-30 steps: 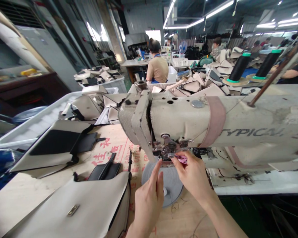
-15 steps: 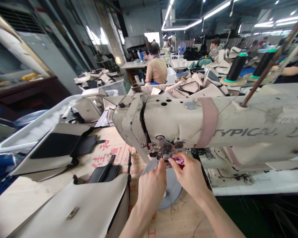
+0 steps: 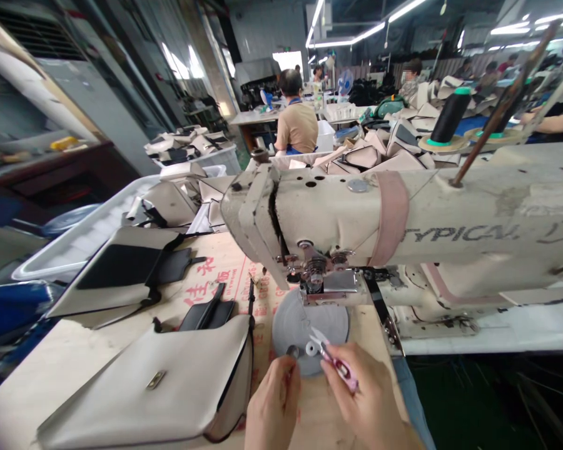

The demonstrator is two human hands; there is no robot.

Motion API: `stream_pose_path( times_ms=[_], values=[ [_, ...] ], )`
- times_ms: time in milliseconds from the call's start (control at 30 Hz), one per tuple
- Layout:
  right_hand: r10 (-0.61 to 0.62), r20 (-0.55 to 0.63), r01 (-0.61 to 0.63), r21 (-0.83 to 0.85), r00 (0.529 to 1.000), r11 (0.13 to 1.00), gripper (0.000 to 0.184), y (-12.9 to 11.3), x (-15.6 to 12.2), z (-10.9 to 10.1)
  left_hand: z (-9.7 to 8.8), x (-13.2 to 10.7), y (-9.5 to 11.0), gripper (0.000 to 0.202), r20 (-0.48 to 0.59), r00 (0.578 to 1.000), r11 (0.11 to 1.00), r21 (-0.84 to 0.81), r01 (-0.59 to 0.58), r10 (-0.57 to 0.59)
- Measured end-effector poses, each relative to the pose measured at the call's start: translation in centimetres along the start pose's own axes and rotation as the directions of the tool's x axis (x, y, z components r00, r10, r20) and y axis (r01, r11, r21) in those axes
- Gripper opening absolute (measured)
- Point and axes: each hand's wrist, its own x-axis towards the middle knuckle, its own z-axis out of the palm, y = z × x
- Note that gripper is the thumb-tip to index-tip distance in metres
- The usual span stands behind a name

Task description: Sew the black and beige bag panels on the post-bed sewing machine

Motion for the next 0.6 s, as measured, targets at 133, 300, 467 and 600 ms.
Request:
stream_pose_path(
  times_ms=[133, 300, 467, 600],
  values=[
    [0.188, -0.008, -0.188, -0.018, 0.982, 0.982, 0.018, 3.8, -2.2, 3.2, 1.1, -3.0, -1.9, 0.013, 0.115, 0.99, 0.994, -0.055, 0.094, -0.087],
    [0.102, -0.068, -0.117, -0.276, 0.992, 0.954, 0.021, 6.9, 0.0, 4.8, 1.2, -3.4, -1.4, 0.014, 0.168, 0.979, 0.992, -0.026, 0.12, -0.114],
    [0.033, 0.207, 0.028, -0.287, 0.978, 0.958, 0.025, 5.3, 0.0, 5.8, 2.7, -5.2, -2.0, 0.015, 0.129, 0.986, 0.993, -0.031, 0.114, -0.109],
    [0.081, 0.276, -0.029, -0.187, 0.958, 0.982, 0.013, 4.9, 0.1, 7.3, 4.2, -6.5, -2.6, 0.016, 0.063, 0.991, 0.99, -0.078, 0.121, -0.116]
  ],
)
